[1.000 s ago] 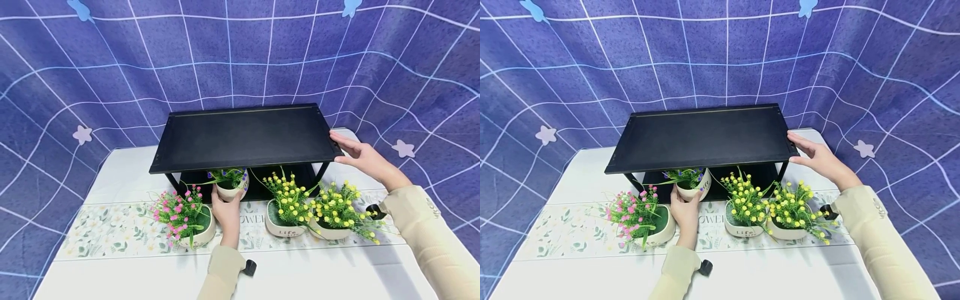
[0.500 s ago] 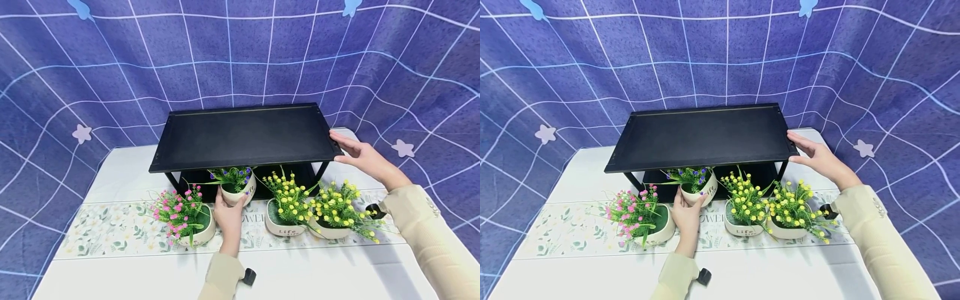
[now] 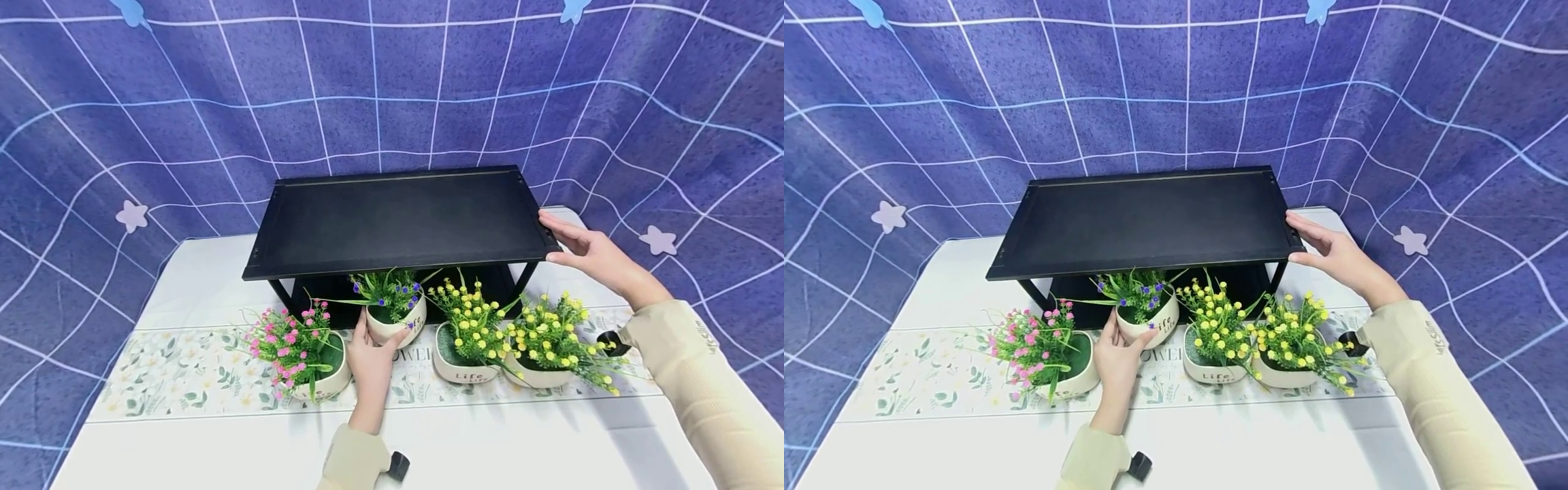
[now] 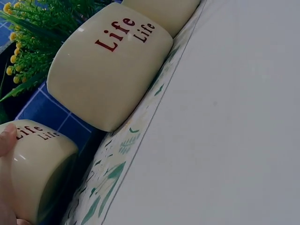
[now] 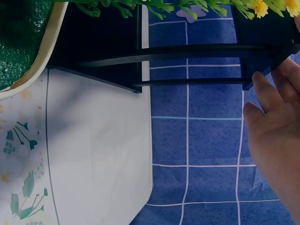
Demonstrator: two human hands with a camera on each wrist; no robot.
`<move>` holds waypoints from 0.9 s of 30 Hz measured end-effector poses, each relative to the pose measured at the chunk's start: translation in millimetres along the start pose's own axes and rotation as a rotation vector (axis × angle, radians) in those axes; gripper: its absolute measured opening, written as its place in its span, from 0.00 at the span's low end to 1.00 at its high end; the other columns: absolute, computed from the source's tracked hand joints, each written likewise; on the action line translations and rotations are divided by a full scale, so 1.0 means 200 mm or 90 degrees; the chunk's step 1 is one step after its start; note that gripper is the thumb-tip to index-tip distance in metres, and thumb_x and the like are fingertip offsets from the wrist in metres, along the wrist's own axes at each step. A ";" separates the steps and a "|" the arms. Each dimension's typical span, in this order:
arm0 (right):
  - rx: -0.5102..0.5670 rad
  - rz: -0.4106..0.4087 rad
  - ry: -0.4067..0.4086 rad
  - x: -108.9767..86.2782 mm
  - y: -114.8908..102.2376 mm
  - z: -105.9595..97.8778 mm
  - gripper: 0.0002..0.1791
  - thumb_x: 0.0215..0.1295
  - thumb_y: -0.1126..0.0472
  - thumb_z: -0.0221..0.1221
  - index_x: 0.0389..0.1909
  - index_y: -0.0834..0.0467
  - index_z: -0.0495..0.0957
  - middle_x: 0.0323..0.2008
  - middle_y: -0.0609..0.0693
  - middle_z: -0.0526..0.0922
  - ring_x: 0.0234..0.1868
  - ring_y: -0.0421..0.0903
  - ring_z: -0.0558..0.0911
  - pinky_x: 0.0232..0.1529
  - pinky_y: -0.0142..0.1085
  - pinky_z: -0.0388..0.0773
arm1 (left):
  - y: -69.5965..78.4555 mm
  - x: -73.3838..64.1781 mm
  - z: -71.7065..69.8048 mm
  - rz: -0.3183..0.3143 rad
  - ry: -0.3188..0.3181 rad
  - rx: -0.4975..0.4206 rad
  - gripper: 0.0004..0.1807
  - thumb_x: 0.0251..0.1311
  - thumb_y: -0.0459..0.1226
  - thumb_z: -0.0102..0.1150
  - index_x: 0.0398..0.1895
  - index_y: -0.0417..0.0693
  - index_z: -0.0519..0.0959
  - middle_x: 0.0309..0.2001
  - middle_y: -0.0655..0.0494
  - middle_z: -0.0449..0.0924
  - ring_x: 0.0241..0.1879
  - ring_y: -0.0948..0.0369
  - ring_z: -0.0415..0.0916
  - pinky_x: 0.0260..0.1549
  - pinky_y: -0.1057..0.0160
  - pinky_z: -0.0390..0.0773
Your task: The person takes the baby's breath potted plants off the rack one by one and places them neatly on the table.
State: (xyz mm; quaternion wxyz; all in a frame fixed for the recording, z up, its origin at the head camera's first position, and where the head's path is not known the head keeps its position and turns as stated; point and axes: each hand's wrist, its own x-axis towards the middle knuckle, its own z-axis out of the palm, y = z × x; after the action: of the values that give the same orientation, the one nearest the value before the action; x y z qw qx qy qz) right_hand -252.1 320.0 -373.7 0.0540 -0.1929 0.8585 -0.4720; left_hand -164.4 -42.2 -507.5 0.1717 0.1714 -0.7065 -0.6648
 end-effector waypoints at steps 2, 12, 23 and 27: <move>0.003 -0.005 0.001 0.00 0.00 0.00 0.36 0.68 0.64 0.58 0.75 0.52 0.56 0.77 0.47 0.52 0.68 0.21 0.59 0.62 0.13 0.60 | 0.00 -0.01 -0.01 -0.007 -0.006 0.009 0.54 0.35 0.39 0.81 0.71 0.45 0.64 0.71 0.45 0.63 0.69 0.51 0.63 0.65 0.61 0.66; 0.001 -0.001 0.001 0.00 0.00 0.00 0.36 0.68 0.63 0.58 0.75 0.51 0.56 0.77 0.47 0.52 0.69 0.22 0.59 0.62 0.14 0.60 | -0.02 -0.06 -0.08 -0.006 -0.037 0.048 0.52 0.37 0.38 0.79 0.71 0.47 0.64 0.71 0.42 0.62 0.70 0.48 0.62 0.64 0.59 0.67; 0.005 0.001 0.001 0.00 0.00 0.01 0.36 0.68 0.63 0.57 0.75 0.51 0.56 0.77 0.47 0.52 0.69 0.22 0.59 0.61 0.12 0.59 | 0.00 -0.12 -0.18 0.000 -0.110 0.061 0.49 0.45 0.30 0.73 0.73 0.46 0.60 0.73 0.38 0.57 0.71 0.45 0.59 0.64 0.59 0.65; 0.002 0.001 0.001 0.00 -0.01 0.01 0.36 0.68 0.63 0.57 0.75 0.52 0.56 0.77 0.47 0.52 0.69 0.22 0.59 0.62 0.13 0.59 | 0.00 -0.13 -0.21 0.018 -0.139 0.070 0.49 0.44 0.31 0.74 0.72 0.42 0.60 0.73 0.37 0.57 0.71 0.43 0.59 0.64 0.59 0.64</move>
State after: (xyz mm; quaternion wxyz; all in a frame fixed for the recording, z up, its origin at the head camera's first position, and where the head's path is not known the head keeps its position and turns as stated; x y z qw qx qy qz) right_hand -251.1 318.4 -373.0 0.0539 -0.1916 0.8580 -0.4735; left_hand -122.1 -66.6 -505.6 0.0934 0.0966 -0.7590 -0.6371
